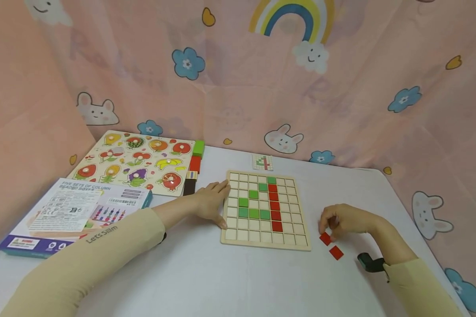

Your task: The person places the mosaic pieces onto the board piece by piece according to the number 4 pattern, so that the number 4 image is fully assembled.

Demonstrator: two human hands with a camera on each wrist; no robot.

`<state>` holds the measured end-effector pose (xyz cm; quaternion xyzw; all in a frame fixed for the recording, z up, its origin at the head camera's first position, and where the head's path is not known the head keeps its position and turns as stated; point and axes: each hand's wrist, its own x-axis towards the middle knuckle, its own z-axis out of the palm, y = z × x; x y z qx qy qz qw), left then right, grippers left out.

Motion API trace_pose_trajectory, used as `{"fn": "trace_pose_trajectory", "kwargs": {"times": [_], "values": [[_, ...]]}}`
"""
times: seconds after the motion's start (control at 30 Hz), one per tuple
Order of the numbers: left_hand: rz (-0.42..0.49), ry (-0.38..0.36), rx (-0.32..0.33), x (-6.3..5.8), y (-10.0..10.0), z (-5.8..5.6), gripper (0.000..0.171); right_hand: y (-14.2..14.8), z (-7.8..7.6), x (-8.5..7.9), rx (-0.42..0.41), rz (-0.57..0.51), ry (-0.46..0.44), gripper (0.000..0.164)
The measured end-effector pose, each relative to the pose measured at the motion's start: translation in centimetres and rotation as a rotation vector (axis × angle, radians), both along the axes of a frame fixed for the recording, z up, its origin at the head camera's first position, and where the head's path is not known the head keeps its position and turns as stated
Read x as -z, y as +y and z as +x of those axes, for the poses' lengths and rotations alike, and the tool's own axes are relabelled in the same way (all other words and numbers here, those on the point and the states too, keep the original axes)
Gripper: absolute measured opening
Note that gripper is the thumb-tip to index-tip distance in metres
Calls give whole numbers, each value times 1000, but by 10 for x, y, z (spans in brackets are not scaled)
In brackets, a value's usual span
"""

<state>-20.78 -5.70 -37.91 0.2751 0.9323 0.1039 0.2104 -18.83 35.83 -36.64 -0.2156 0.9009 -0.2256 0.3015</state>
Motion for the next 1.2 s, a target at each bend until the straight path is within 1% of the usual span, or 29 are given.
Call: {"fn": "trace_pose_trajectory", "kwargs": {"times": [0.17,0.43,0.6,0.67,0.8,0.87,0.97,1.1,1.2], "values": [[-2,-2,1,0,0,0,120,-4,2,-1,23,33,-17,25],[-9,0,-5,-3,0,0,119,-6,-1,-2,-3,54,64,24],[-4,-7,-6,-4,0,1,119,-8,-1,-3,7,43,68,25],[-6,-9,-8,-3,0,1,119,-10,-1,-4,-1,39,67,22],[-4,-6,-10,-1,1,1,120,-12,-3,-8,-14,53,83,9],[-4,-4,-11,0,1,1,120,-15,-4,-11,-14,40,97,5],[3,-3,-13,0,1,1,120,-26,-4,-16,6,-37,96,4],[7,-5,-12,-1,1,1,119,-54,3,-18,30,-140,92,7],[7,-5,-11,-1,0,1,119,-76,8,-14,28,-166,92,9]]}}
